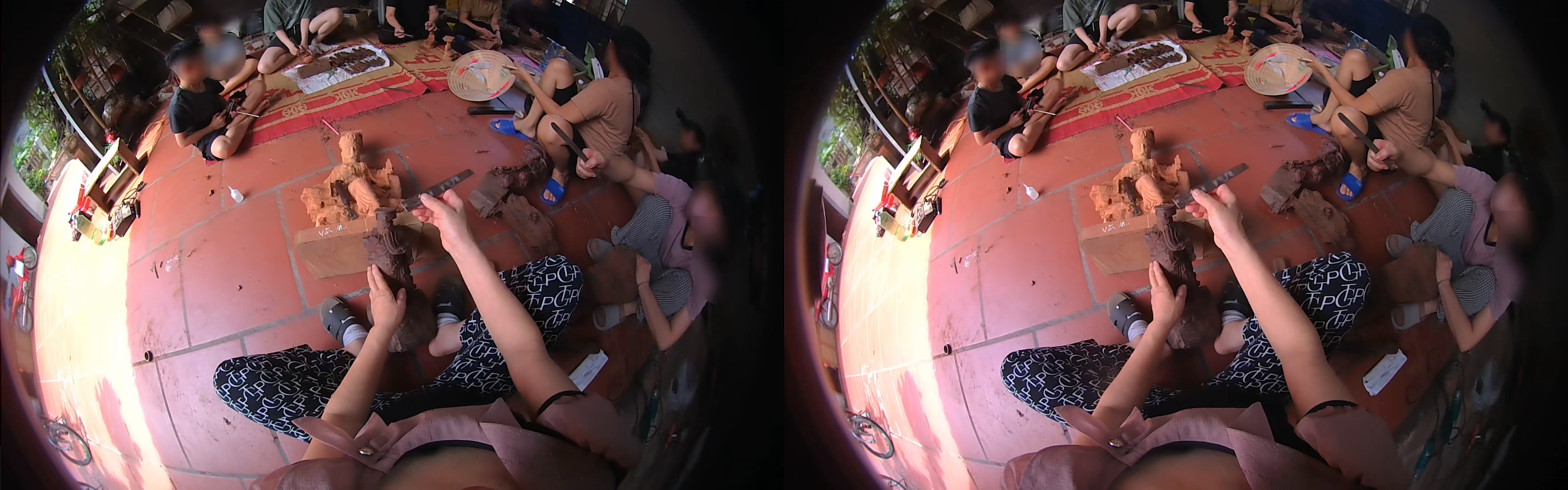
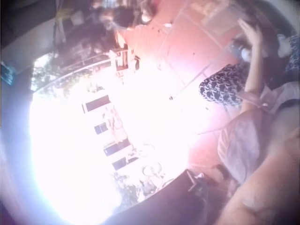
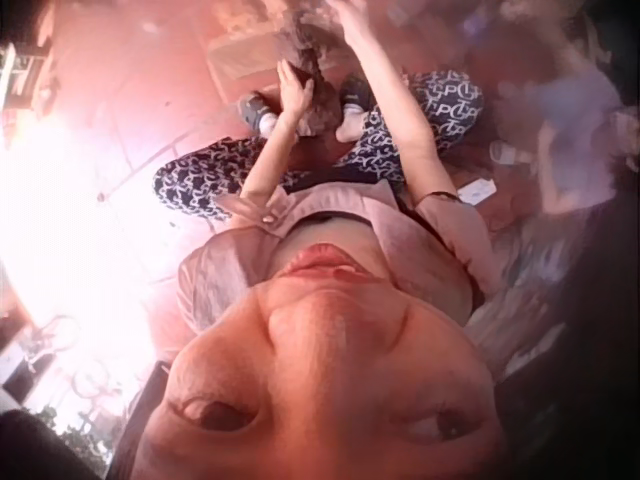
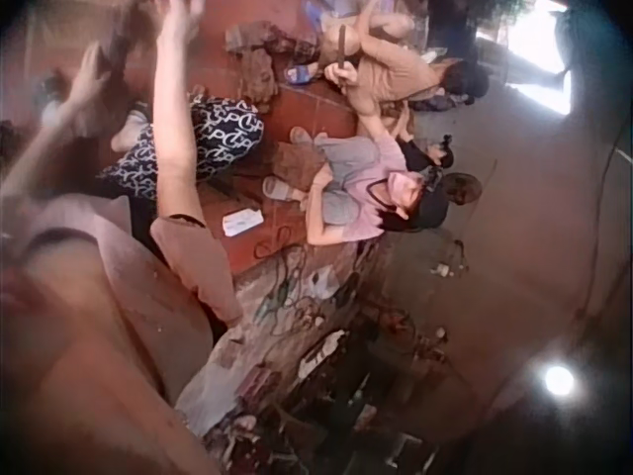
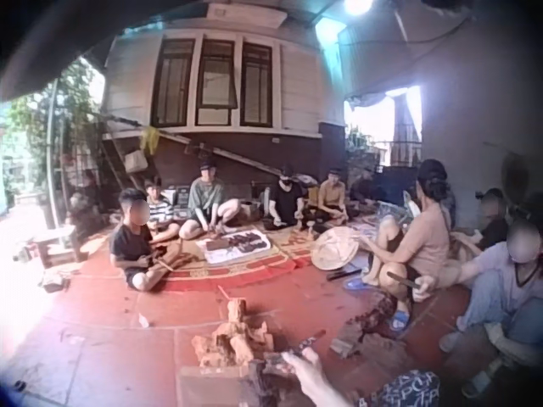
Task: The person sits on the floor and carves a wooden sculpture using a small knife. They hold the wood steady with one hand and carefully shape the surface with the other, occasionally rotating the piece to access different angles.
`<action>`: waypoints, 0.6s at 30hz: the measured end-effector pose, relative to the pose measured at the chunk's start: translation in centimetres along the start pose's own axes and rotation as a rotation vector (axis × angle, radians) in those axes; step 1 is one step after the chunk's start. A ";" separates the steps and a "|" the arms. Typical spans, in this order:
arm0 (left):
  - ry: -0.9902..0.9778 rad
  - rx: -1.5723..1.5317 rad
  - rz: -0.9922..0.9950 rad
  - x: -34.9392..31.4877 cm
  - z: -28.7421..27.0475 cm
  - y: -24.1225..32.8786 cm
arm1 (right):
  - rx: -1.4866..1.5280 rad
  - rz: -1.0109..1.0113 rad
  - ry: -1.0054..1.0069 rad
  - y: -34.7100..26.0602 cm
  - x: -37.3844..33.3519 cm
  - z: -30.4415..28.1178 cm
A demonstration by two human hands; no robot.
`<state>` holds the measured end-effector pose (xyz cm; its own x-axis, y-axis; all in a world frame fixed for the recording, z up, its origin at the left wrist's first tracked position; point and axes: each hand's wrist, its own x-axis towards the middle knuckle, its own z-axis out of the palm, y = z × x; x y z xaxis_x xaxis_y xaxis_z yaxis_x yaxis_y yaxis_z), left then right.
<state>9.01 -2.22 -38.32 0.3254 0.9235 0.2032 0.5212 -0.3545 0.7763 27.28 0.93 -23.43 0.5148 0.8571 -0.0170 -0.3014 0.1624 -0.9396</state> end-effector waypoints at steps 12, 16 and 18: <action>-0.111 0.087 -0.020 -5.6 0.9 -2.5 | 0.223 0.130 0.146 4.6 -6.1 -1.9; -0.096 0.087 -0.051 -5.9 1.3 -2.7 | 0.189 0.053 0.092 4.0 -5.7 -1.8; -0.119 0.052 -0.098 -5.5 0.8 -2.1 | 0.221 0.065 0.070 4.1 -5.5 -2.0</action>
<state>6.75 -6.69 -41.53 0.3609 0.9311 0.0537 0.5940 -0.2739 0.7565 24.85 -4.09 -27.86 0.5402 0.8348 -0.1062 -0.5001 0.2170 -0.8383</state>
